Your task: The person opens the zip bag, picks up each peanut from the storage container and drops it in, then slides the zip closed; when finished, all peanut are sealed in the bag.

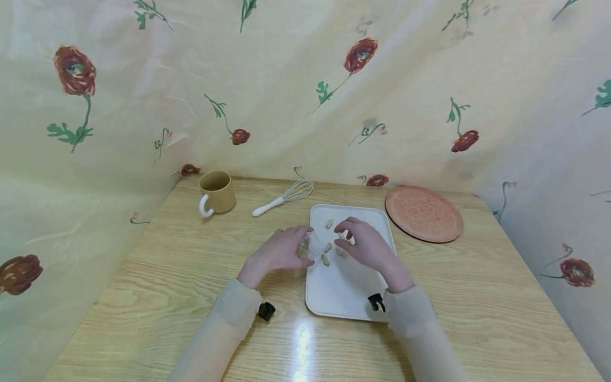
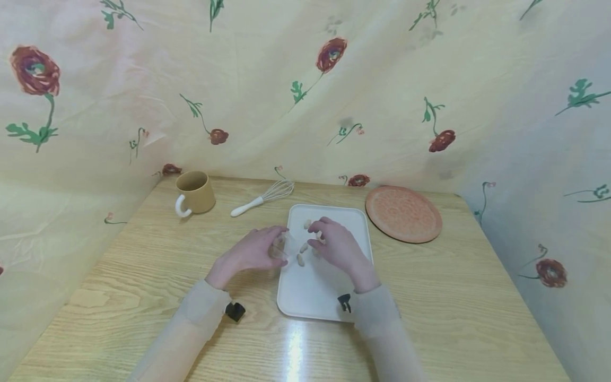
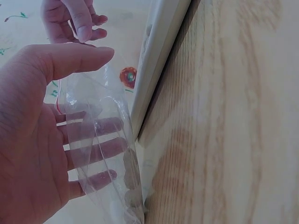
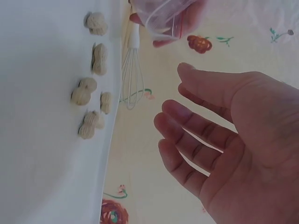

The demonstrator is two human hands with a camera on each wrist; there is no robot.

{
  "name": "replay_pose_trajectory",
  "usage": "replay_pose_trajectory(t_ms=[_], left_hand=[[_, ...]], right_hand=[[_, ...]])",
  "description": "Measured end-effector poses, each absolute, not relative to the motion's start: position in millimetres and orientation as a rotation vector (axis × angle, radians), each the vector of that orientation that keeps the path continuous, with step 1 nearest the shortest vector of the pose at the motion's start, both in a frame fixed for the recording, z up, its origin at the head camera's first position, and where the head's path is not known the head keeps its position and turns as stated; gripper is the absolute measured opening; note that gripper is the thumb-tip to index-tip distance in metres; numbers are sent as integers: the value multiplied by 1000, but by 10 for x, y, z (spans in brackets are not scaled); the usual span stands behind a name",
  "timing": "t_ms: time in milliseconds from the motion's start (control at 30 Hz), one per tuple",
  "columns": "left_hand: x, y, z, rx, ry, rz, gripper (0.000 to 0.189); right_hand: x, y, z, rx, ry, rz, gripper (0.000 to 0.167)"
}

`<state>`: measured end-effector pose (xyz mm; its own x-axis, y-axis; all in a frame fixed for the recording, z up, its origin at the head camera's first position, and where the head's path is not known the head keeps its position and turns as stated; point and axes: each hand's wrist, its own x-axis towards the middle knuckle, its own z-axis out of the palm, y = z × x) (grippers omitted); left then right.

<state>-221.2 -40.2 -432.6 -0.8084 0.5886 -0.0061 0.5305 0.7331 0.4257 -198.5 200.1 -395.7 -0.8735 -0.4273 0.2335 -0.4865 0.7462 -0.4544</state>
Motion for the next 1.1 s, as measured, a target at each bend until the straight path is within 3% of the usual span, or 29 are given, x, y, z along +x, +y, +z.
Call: replay_pose_trajectory(t_ms=[533, 1100], left_hand=[[-2189, -405, -4327, 908, 2793, 633, 82], [-2205, -432, -4327, 917, 2786, 657, 81]], right_hand=[[-2170, 2171, -4081, 484, -3030, 681, 23], [-2297, 2160, -4266, 455, -3185, 648, 15]])
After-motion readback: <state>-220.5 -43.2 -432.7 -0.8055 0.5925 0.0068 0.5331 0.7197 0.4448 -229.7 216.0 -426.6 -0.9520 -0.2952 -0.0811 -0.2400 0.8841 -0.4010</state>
